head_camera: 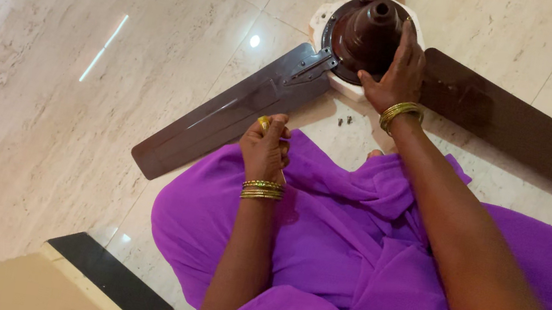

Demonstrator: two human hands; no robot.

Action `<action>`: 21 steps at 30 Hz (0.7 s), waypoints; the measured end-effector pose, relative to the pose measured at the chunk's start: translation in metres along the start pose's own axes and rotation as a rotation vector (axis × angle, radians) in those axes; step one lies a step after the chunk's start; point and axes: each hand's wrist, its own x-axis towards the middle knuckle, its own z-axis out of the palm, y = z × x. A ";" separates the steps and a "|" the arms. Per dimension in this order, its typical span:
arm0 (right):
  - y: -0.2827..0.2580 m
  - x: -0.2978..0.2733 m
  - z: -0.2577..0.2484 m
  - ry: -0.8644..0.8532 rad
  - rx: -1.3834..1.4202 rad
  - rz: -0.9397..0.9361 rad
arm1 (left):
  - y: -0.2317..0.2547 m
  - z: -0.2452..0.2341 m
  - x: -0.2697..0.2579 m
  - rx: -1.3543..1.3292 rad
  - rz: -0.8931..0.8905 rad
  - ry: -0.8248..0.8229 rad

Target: The person sits on the floor and uses a yellow screwdriver to loosen and remove screws from the fan blade mounting points. They detach the fan blades one by one and place them on the floor beside the fan motor housing.

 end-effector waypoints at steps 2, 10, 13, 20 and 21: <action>-0.008 -0.004 -0.001 0.086 -0.010 -0.074 | 0.003 -0.005 0.005 -0.039 -0.059 0.010; -0.038 -0.049 0.062 -0.187 0.776 0.760 | 0.004 -0.005 0.014 -0.106 0.002 -0.022; -0.037 -0.055 0.087 -0.311 1.099 1.092 | 0.003 -0.010 0.015 -0.119 0.003 -0.019; -0.033 -0.041 0.115 -0.325 1.396 1.201 | 0.008 -0.006 0.018 -0.124 0.008 0.022; -0.033 -0.039 0.117 -0.340 1.441 1.180 | 0.009 -0.005 0.018 -0.125 0.008 0.024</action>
